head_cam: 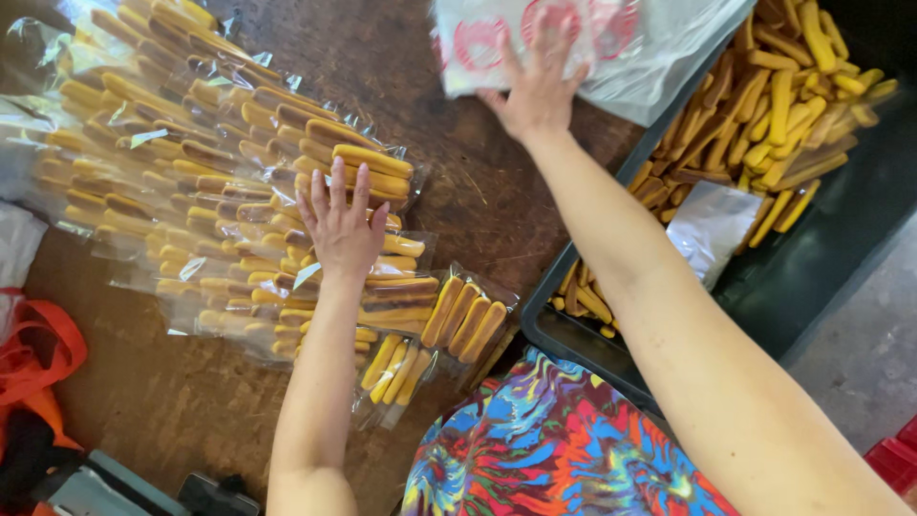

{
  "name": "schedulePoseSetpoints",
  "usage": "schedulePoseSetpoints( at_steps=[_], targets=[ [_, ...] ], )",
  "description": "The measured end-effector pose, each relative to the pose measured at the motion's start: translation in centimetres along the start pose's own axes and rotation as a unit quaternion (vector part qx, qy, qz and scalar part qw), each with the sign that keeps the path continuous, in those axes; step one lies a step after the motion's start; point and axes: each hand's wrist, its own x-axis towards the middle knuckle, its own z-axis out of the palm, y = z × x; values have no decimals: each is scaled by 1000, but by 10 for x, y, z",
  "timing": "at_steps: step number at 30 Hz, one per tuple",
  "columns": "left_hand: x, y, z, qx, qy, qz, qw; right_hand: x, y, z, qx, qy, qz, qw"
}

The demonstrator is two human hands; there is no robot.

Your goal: The person picks up breadsticks from a large black bin and places them into small clear plastic bags, arranging the completed bags in organized rows on a wooden work surface.

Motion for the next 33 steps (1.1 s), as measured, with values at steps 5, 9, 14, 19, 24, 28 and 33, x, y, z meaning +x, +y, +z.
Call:
schedulePoseSetpoints(
  at_steps=[5,9,14,19,24,28,33],
  targets=[
    [1,1,-4,-9,-6,-8,1000,43,33,-34,29,-11,97,995],
    [-5,0,-1,-20,-4,-9,1000,48,68,-51,18,-67,129,989],
    [-8,3,-5,-9,3,-2,1000,-46,81,-47,149,143,-88,975],
    [-9,-1,-10,-14,-20,5,1000,-245,83,-45,274,205,-26,939],
    [-14,13,-29,-46,-8,-41,998,-401,122,-5,313,75,230,918],
    [-34,72,-49,-113,29,-70,991,-458,186,44,293,24,367,883],
    [-79,216,-60,-296,3,58,953,-447,256,89,156,62,421,892]
  ],
)
